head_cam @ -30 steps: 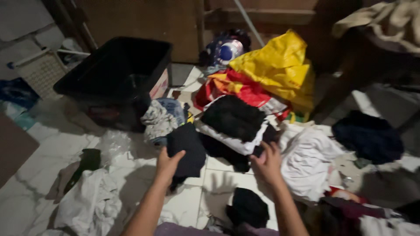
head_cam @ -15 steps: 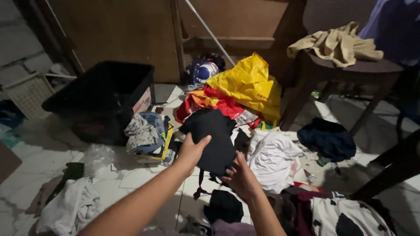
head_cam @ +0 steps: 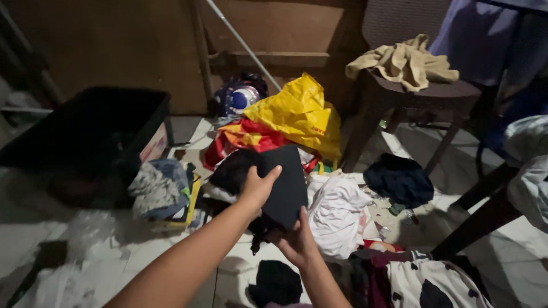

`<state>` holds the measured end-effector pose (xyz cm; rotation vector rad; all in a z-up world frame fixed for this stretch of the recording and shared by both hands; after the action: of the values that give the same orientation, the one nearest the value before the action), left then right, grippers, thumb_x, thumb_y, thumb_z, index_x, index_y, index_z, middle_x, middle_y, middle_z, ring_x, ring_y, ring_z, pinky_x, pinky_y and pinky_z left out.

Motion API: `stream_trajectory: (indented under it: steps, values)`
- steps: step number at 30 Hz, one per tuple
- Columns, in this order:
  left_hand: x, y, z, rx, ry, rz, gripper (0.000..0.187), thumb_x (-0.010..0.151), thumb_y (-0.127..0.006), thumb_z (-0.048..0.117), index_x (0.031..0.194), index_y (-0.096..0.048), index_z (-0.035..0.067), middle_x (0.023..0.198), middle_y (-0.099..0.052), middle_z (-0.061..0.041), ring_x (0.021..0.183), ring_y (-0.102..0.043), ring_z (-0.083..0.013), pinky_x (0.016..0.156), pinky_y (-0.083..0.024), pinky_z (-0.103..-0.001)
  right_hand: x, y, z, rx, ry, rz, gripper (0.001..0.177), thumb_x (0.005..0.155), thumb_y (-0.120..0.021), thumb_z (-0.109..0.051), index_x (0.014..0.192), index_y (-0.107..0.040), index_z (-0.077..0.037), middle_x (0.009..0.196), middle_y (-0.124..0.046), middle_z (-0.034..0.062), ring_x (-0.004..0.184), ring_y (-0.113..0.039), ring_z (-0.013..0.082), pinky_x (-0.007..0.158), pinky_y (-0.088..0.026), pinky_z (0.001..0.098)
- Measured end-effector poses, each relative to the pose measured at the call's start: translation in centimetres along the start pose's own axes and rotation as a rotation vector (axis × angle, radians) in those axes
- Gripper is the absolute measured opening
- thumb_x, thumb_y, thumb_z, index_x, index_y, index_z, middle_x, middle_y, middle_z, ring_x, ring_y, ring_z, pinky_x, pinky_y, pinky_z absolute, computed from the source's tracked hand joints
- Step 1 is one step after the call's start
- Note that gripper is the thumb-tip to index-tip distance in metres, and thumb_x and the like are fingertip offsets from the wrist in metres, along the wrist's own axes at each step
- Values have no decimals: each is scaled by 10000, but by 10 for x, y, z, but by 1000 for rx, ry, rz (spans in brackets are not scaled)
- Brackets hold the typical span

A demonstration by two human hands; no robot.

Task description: The person folds several garments on the floor, including a pink long-sleeved top, a white top, and black shorts. Each item is smoothed, folded, and stacked in a small pile.

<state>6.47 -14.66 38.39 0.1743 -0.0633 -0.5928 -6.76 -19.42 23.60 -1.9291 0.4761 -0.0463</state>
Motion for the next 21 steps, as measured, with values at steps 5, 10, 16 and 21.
stream_trajectory:
  steps: [5,10,16,21]
  values:
    - [30,-28,-11,-106,124,-148,789,797,-799,481,1351,-529,-12,1249,-680,-190,1101,-701,-285,898,-579,-412,8,27,-32,165,121,76,768,910,-538,-638,1472,-509,-115,1410,-606,166,1243,-605,362,1059,-485,504]
    - [23,-51,-32,-394,257,-254,668,785,-804,357,1312,-557,28,1157,-720,-164,965,-749,-276,805,-627,-409,-2,40,-53,103,143,76,727,829,-621,-588,1338,-528,-77,1269,-643,204,1107,-620,418,948,-496,564]
    - [12,-41,-68,-352,147,-190,577,802,-815,346,1211,-677,-37,1124,-755,-197,930,-750,-287,785,-622,-391,-12,44,-57,5,319,92,554,882,-710,-232,1351,-552,17,1271,-677,182,1174,-652,326,1064,-501,475]
    - [-6,12,-115,-469,238,37,656,760,-853,324,1307,-568,99,1265,-682,-109,1143,-680,-274,931,-585,-448,4,15,-22,-59,282,136,527,874,-700,-149,1346,-557,37,1262,-681,181,1159,-669,310,1068,-507,460]
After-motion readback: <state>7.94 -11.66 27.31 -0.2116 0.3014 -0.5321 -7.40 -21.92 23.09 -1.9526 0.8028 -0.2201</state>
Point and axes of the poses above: each hand's wrist, its own x-axis towards the middle knuckle, its own y-axis out of the back of the hand, z = x × y, the point moved 5 cm from there along x, towards the middle knuckle
